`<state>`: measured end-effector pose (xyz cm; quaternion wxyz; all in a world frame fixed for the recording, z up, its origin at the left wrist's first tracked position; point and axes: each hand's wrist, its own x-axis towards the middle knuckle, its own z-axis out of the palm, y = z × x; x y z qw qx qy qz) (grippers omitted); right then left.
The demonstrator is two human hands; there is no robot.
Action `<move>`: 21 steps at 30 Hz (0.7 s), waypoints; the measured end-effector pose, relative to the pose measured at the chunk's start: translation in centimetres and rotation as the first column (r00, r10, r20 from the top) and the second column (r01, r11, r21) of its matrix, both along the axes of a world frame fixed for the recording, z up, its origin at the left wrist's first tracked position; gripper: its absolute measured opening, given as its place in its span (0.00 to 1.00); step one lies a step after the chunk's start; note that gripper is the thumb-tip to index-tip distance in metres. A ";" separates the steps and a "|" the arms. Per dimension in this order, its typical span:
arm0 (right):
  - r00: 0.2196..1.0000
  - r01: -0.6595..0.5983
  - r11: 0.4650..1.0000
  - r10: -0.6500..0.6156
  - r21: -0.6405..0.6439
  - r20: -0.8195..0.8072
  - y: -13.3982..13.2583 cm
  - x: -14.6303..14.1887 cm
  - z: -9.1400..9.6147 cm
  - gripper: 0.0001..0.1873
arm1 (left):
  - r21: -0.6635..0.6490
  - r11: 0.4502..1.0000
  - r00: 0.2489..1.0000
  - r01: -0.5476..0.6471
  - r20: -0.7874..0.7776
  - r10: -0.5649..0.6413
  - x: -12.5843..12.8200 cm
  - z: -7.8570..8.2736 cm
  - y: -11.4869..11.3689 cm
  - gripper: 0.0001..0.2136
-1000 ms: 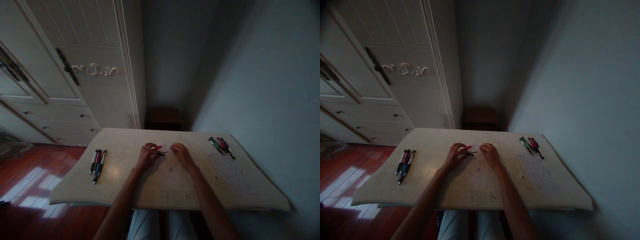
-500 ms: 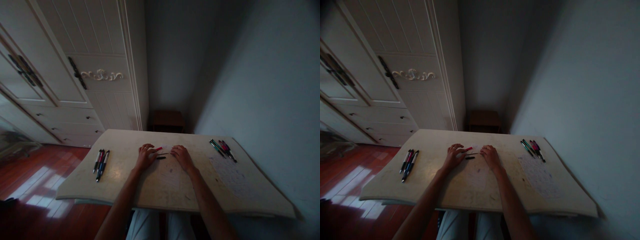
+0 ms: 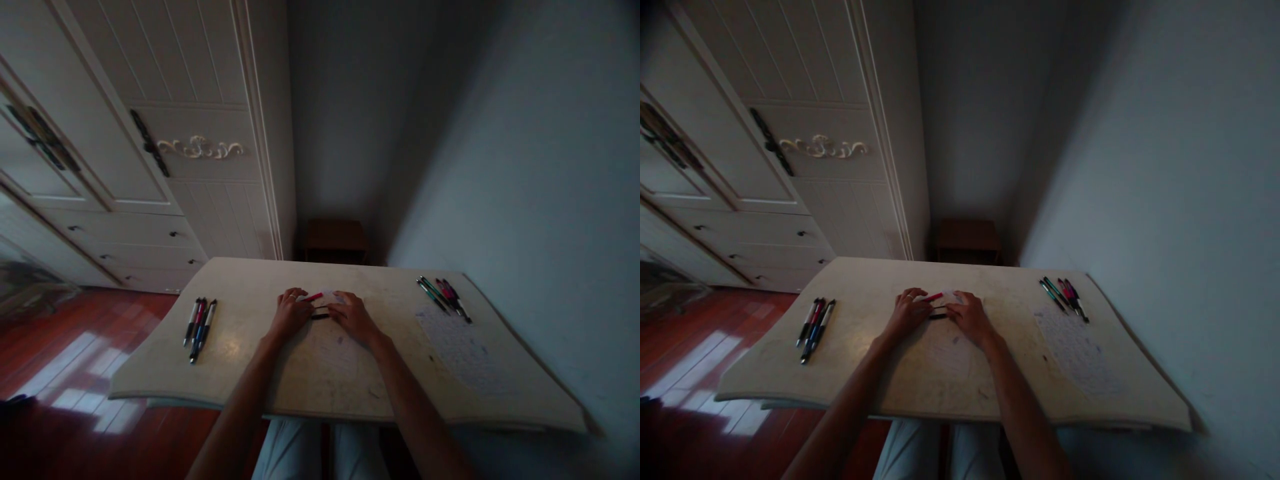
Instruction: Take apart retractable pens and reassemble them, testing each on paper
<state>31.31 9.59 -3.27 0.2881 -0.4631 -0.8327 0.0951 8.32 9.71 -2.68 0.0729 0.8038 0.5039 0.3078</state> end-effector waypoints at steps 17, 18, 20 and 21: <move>0.998 0.058 0.998 -0.059 0.032 0.035 0.0 0.0 0.9 0.09 | -0.012 0.999 0.999 0.042 0.014 -0.042 0.0 0.1 0.1 0.06; 0.997 0.065 0.997 -0.066 0.032 0.030 0.0 0.1 0.9 0.09 | -0.012 0.999 0.999 0.040 0.018 -0.039 0.0 0.0 0.1 0.06; 0.997 0.073 0.997 -0.074 0.031 0.017 0.2 0.3 0.9 0.09 | -0.016 0.999 0.999 0.035 0.030 -0.035 -0.2 -0.2 0.2 0.05; 0.997 0.077 0.997 -0.077 0.029 0.009 0.3 0.4 0.9 0.09 | -0.017 0.999 0.999 0.032 0.039 -0.031 -0.3 -0.3 0.3 0.05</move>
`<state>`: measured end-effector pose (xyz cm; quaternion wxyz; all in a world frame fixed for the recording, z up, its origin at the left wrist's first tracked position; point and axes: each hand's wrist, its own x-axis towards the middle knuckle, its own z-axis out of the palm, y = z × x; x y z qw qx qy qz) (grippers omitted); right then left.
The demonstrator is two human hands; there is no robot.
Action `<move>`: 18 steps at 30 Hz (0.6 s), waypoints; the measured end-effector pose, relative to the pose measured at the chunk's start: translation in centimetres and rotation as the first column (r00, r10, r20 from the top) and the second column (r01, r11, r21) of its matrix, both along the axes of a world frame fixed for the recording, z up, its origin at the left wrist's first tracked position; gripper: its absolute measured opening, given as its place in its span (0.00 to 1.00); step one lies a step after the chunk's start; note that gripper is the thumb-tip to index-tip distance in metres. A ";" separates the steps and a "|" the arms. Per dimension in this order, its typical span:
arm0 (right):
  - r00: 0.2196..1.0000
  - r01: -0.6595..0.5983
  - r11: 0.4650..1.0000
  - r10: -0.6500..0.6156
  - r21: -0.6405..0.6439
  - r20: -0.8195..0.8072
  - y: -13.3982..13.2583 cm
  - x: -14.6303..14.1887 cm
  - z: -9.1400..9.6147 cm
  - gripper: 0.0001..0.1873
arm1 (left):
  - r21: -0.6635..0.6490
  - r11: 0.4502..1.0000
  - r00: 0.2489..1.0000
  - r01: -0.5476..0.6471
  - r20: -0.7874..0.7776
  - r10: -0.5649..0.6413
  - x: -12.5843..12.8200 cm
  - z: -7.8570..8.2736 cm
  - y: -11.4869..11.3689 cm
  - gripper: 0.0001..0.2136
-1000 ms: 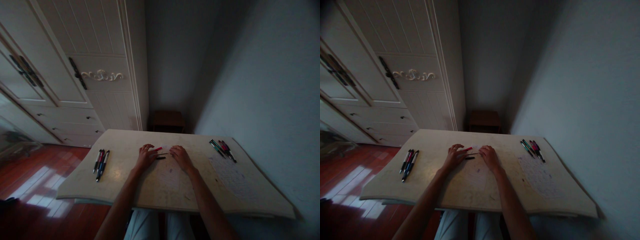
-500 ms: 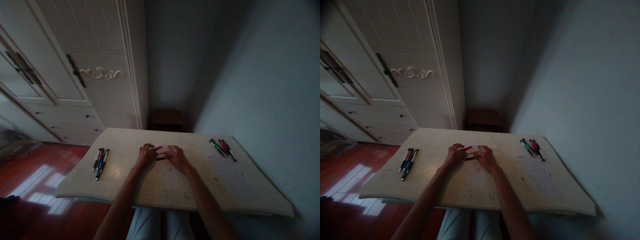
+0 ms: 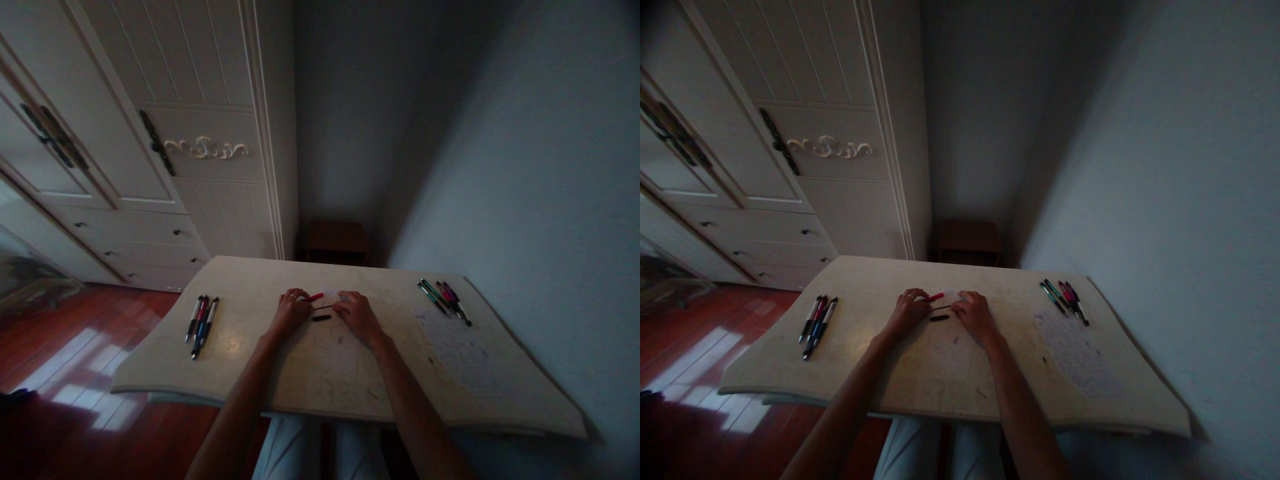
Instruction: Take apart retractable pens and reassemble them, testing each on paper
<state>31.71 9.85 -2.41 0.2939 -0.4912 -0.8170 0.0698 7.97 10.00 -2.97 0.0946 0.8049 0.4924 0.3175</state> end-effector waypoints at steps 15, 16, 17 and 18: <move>0.708 0.187 0.969 -0.246 -0.160 -0.663 0.8 1.0 0.5 0.25 | -0.017 0.999 0.923 -0.030 0.384 0.035 -1.1 0.3 0.5 0.09; 0.657 0.233 0.955 -0.293 -0.182 -0.695 0.8 1.1 0.7 0.27 | -0.031 0.997 0.902 -0.070 0.425 0.076 -1.2 0.3 0.6 0.10; 0.597 0.282 0.937 -0.340 -0.207 -0.726 0.7 1.3 0.9 0.29 | -0.047 0.992 0.875 -0.114 0.469 0.123 -1.3 0.4 0.6 0.10; 0.527 0.328 0.914 -0.385 -0.237 -0.758 0.7 1.5 1.0 0.30 | -0.067 0.985 0.841 -0.160 0.513 0.171 -1.5 0.4 0.7 0.12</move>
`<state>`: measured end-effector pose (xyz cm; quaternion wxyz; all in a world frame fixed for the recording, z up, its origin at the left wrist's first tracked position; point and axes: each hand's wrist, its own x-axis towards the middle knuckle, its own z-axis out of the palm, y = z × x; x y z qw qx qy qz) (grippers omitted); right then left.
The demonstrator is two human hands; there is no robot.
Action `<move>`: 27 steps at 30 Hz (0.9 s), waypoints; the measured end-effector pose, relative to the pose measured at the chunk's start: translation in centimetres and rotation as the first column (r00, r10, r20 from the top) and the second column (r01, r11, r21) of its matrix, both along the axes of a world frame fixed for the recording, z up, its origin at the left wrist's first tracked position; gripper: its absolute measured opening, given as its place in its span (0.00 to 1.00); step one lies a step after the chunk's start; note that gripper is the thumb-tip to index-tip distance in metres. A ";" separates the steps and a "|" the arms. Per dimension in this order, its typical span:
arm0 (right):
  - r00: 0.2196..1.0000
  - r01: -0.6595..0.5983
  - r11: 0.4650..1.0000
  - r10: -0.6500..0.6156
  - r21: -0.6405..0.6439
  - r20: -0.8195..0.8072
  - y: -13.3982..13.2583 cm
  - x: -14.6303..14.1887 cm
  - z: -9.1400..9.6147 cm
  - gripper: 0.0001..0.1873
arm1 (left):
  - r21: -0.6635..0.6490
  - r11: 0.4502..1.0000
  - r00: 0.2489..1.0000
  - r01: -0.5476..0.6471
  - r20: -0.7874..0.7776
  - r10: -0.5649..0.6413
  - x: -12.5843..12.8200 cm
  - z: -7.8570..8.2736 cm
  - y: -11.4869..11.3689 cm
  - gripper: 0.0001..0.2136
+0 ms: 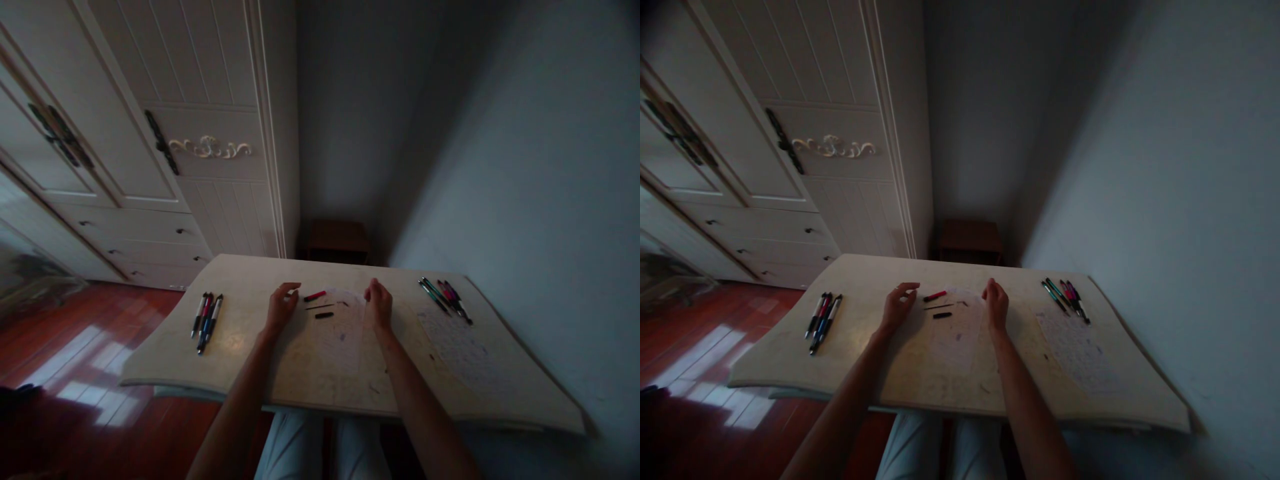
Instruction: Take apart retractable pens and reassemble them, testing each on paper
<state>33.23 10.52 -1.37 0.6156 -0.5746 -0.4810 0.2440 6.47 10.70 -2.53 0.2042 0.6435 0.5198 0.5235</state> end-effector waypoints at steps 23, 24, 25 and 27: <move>0.887 0.140 0.990 -0.124 0.002 -0.445 0.7 0.7 0.4 0.28 | -0.161 0.976 0.986 -0.149 0.051 0.159 -0.2 1.0 -0.5 0.06; 0.896 0.124 0.992 -0.111 0.003 -0.430 0.6 0.6 0.5 0.28 | -0.156 0.980 0.991 -0.125 0.033 0.131 0.0 0.9 -0.6 0.06; 0.907 0.107 0.994 -0.097 0.002 -0.410 0.4 0.5 0.5 0.28 | -0.142 0.985 0.995 -0.098 0.006 0.100 0.1 0.8 -0.7 0.06; 0.936 0.075 0.997 -0.072 -0.004 -0.344 0.1 0.2 0.5 0.29 | -0.082 0.996 0.997 -0.037 -0.075 0.031 0.3 0.6 -0.8 0.07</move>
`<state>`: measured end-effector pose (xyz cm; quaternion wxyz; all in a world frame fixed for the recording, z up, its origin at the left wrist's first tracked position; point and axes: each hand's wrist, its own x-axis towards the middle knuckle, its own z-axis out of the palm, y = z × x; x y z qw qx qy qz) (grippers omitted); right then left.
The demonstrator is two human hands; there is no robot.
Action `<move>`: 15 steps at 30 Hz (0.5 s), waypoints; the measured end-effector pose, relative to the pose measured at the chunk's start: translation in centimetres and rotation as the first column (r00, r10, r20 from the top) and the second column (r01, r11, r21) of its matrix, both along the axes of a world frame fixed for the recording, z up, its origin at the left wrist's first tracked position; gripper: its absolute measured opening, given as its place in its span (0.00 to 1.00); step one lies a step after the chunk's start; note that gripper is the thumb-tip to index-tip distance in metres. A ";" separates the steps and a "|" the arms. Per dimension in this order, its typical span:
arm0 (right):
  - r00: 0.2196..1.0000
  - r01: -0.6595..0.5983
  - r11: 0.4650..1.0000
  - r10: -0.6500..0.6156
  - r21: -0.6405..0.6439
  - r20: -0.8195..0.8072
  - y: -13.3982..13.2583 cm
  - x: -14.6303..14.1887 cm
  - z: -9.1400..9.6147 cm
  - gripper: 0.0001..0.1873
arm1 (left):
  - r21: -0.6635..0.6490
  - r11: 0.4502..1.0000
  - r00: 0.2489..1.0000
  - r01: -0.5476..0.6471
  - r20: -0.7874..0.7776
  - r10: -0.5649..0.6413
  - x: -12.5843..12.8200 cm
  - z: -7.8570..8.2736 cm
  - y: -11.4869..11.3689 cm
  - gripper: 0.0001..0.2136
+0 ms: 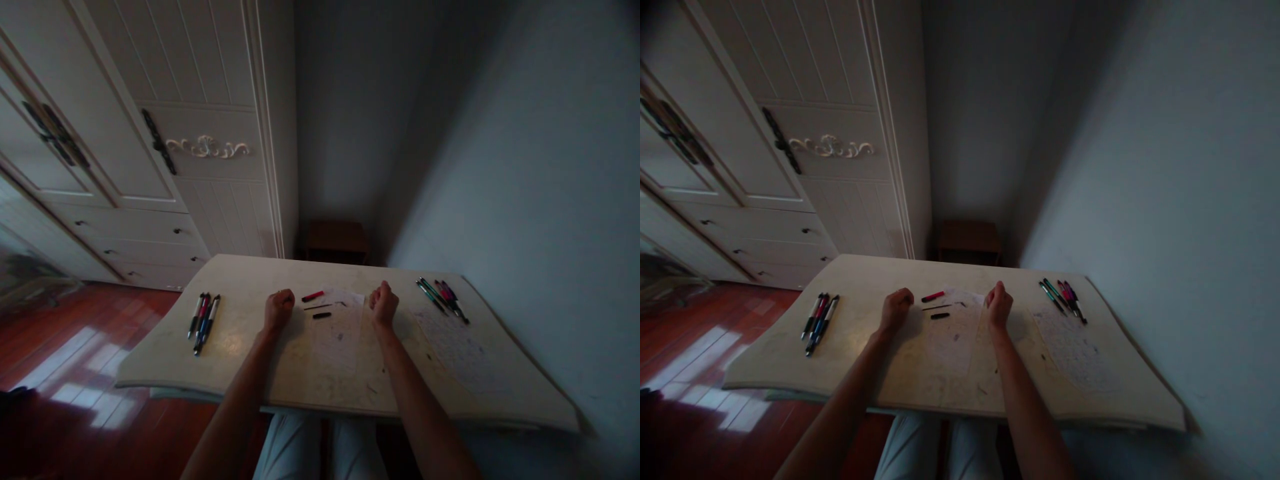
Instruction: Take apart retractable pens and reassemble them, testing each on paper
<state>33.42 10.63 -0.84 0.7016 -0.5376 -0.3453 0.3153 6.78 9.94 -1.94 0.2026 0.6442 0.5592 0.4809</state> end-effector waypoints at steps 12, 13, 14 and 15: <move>0.652 -0.431 0.898 0.377 -0.087 0.658 -1.6 -2.9 -0.9 0.20 | 0.123 0.968 0.875 0.217 -0.463 -0.137 0.8 -0.2 -0.3 0.09; 0.634 -0.433 0.897 0.376 -0.093 0.675 -1.6 -3.0 -0.9 0.20 | 0.112 0.972 0.872 0.208 -0.471 -0.133 0.8 -0.4 -0.3 0.08; 0.627 -0.424 0.901 0.366 -0.092 0.688 -1.6 -3.0 -0.9 0.20 | 0.098 0.975 0.868 0.201 -0.478 -0.132 0.8 -0.5 -0.3 0.08; 0.627 -0.410 0.908 0.349 -0.086 0.697 -1.6 -2.9 -0.9 0.20 | 0.082 0.977 0.866 0.196 -0.482 -0.133 0.9 -0.5 -0.3 0.07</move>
